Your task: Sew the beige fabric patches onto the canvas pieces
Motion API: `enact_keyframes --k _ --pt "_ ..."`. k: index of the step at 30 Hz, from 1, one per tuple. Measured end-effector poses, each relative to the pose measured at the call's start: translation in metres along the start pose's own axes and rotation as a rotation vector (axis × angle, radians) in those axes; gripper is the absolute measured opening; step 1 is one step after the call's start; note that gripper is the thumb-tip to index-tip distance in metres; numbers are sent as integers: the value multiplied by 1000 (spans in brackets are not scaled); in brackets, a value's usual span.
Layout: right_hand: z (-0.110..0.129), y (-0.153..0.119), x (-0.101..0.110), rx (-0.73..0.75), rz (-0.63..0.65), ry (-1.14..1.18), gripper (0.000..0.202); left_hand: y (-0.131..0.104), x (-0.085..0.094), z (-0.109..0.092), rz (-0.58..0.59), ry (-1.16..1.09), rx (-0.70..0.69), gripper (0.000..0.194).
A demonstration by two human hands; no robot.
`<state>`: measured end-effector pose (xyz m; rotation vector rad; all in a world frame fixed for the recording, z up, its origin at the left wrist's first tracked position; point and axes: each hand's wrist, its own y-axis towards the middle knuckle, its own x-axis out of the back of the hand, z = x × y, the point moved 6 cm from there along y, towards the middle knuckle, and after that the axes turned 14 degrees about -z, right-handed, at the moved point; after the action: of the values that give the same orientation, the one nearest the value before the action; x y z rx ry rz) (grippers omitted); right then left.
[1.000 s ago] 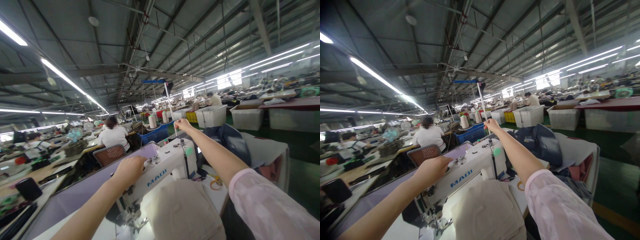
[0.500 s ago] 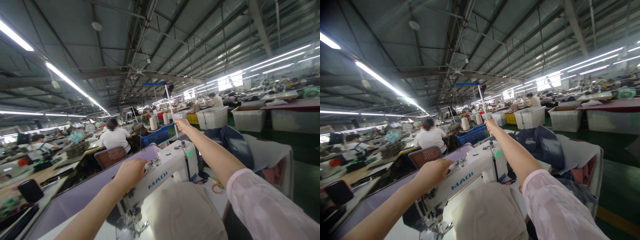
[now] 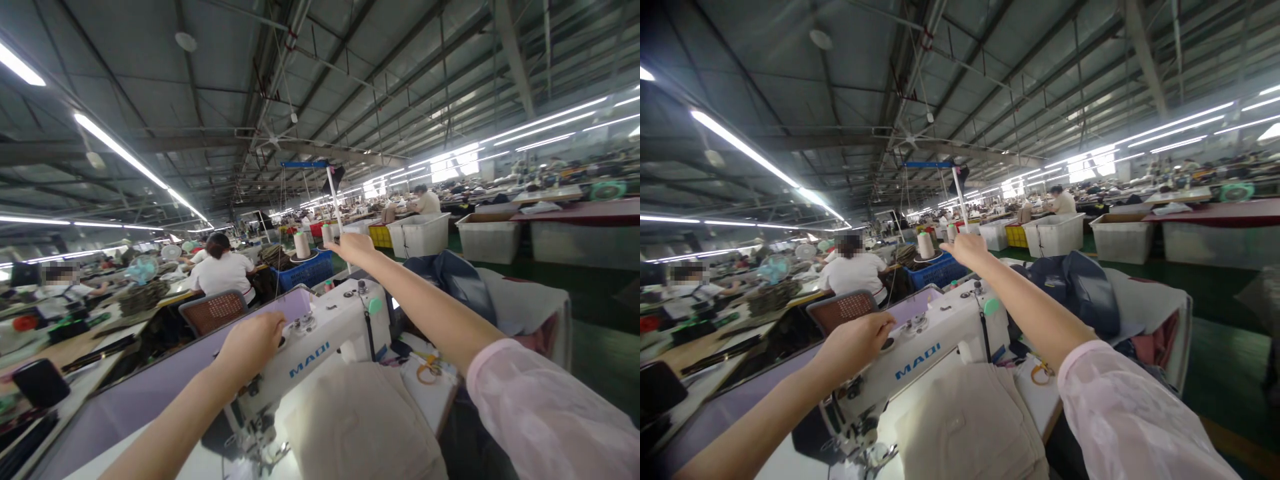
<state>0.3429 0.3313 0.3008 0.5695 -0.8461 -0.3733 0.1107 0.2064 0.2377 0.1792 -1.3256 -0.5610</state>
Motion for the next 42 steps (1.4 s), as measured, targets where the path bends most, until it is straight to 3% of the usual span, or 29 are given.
enact_keyframes --k 3,6,9,12,18,21,24,27,28,30,33,37,42 --pt "29 -46 -9 185 61 29 37 -3 5 1 -17 -2 60 29" --pt "43 -103 -27 376 159 96 20 -7 7 0 -20 0 68 27" --pt "43 -138 -38 518 89 111 22 -9 7 -2 -17 -1 70 27" --pt "43 -148 -47 544 36 67 26 -9 8 -5 -28 -11 69 29" --pt "60 -148 -61 559 77 5 25 -6 11 -11 -53 -79 58 25" --pt "62 -146 -63 525 56 18 28 -6 11 -11 -72 -155 80 24" --pt "52 -150 -53 398 -32 122 25 -18 8 -17 -68 -266 104 23" --pt "36 -171 -31 240 -126 435 19 -47 -9 -32 18 -503 182 21" --pt "33 -185 -24 234 -130 539 19 -60 -20 -39 77 -728 276 19" --pt "31 -218 -12 275 -57 679 16 -88 -45 -56 226 -1188 464 25" --pt "37 -278 -13 396 191 687 32 -126 -74 -80 287 -1566 574 40" --pt "30 -333 -35 360 295 548 28 -163 -107 -93 224 -1619 631 46" --pt "17 -367 -52 359 367 374 17 -197 -132 -110 339 -1671 776 60"
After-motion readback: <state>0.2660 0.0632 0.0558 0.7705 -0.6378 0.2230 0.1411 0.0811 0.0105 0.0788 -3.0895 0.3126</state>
